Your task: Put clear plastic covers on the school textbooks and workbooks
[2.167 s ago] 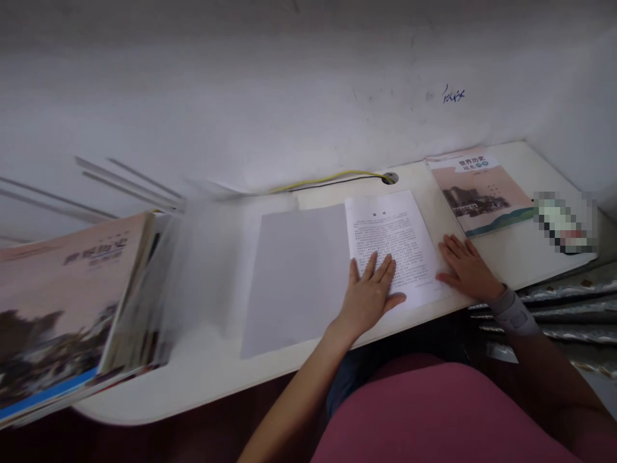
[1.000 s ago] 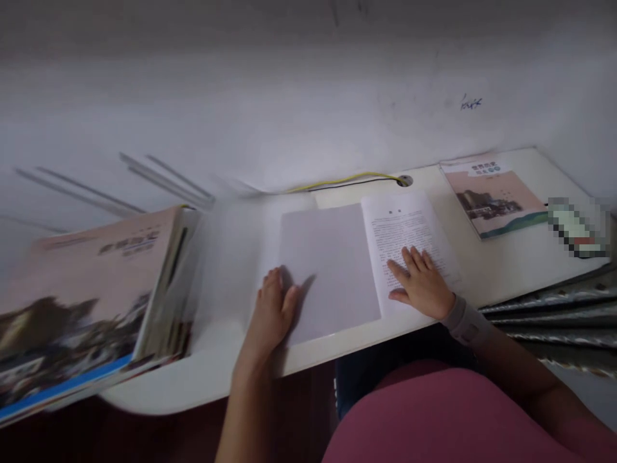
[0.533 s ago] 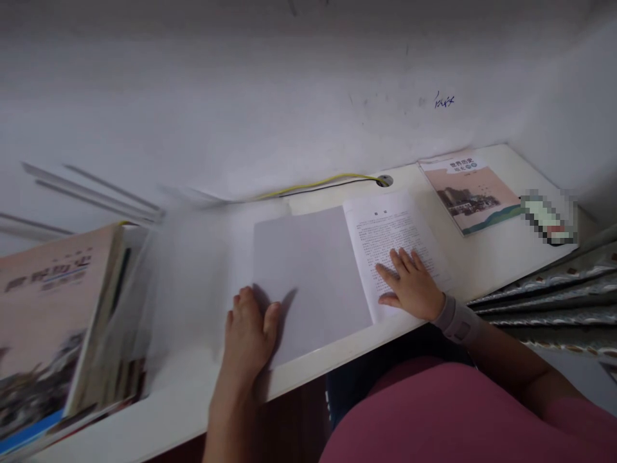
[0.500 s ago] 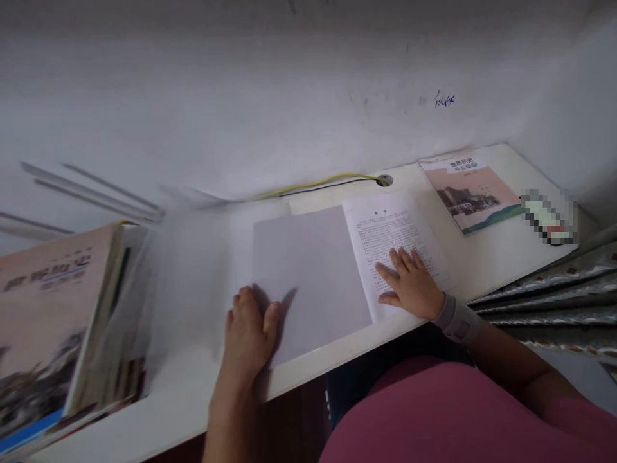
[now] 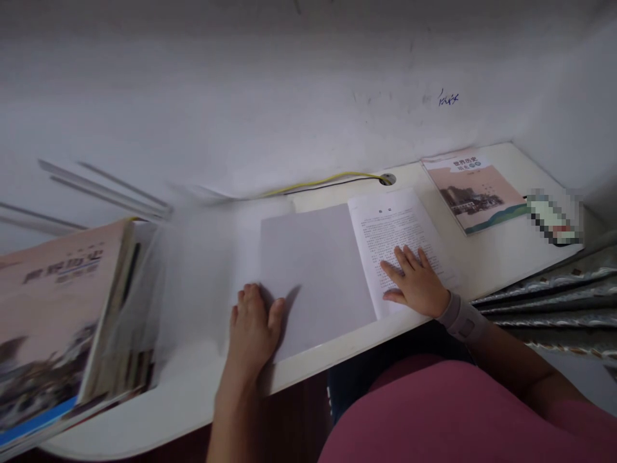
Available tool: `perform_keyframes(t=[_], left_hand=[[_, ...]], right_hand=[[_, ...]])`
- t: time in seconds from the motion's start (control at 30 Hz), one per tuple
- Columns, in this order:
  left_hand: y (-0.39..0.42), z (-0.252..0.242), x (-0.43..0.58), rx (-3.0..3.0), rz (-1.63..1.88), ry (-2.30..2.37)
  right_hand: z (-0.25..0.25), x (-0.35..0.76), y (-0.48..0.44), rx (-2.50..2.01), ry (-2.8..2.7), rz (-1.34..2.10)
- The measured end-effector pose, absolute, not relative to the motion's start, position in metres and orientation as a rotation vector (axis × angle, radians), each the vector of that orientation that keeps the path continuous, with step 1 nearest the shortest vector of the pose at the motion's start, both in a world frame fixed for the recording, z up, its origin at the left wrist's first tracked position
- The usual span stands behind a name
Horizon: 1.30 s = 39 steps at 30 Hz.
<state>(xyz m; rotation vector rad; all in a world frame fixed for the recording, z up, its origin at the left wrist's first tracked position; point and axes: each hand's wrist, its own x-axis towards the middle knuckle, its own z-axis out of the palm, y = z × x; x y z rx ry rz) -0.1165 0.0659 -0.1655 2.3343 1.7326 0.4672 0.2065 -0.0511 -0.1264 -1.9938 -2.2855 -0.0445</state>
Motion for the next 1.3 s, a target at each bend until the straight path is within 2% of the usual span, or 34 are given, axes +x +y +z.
perform_keyframes(t=[0.8, 0.97, 1.3], left_hand=[[0.066, -0.168, -0.116, 2.359, 0.482, 1.750], [0.066, -0.168, -0.117, 2.366, 0.481, 1.744], [0.067, -0.173, -0.123, 2.351, 0.511, 1.735]], right_hand=[[-0.124, 0.204, -0.054, -1.974, -2.270, -0.074], [-0.123, 0.181, -0.052, -1.821, -2.337, 0.029], [-0.130, 0.181, -0.052, -1.864, -2.337, 0.101]])
